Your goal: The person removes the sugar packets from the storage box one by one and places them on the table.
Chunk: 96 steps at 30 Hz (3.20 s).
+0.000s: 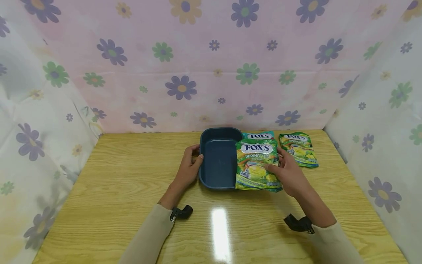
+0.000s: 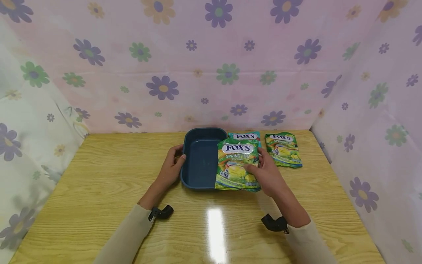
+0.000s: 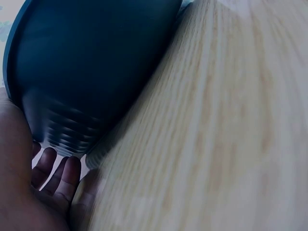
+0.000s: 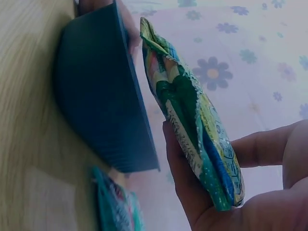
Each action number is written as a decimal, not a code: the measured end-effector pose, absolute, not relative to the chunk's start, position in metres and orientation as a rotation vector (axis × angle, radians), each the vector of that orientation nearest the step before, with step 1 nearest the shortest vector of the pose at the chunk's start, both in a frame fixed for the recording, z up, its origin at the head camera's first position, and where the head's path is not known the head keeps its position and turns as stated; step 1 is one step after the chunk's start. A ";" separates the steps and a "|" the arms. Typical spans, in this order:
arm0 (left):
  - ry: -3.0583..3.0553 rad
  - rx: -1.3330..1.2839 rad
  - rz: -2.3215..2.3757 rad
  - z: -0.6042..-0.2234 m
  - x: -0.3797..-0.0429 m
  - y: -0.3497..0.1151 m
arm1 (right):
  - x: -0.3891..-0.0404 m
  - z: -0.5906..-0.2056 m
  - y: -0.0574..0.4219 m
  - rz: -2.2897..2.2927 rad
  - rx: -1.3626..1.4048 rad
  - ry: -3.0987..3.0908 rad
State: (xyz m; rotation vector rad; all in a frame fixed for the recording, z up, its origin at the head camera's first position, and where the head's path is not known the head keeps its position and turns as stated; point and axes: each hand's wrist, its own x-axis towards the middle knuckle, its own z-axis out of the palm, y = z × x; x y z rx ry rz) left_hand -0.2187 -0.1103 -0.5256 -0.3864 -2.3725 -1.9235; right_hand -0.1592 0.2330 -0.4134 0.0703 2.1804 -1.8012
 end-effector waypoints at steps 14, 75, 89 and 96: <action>-2.329 -0.415 -1.929 -0.490 -0.200 -0.106 | -0.151 -0.426 0.258 -1.820 0.058 2.074; -2.331 -0.396 -1.949 -0.490 -0.199 -0.107 | -0.144 -0.459 0.301 -1.330 -0.037 2.152; -2.300 -0.348 -1.951 -0.491 -0.198 -0.108 | -0.144 -0.446 0.306 -1.269 -0.128 2.401; -2.284 -0.274 -1.922 -0.510 -0.208 -0.111 | -0.154 -0.445 0.298 -1.149 -0.239 2.768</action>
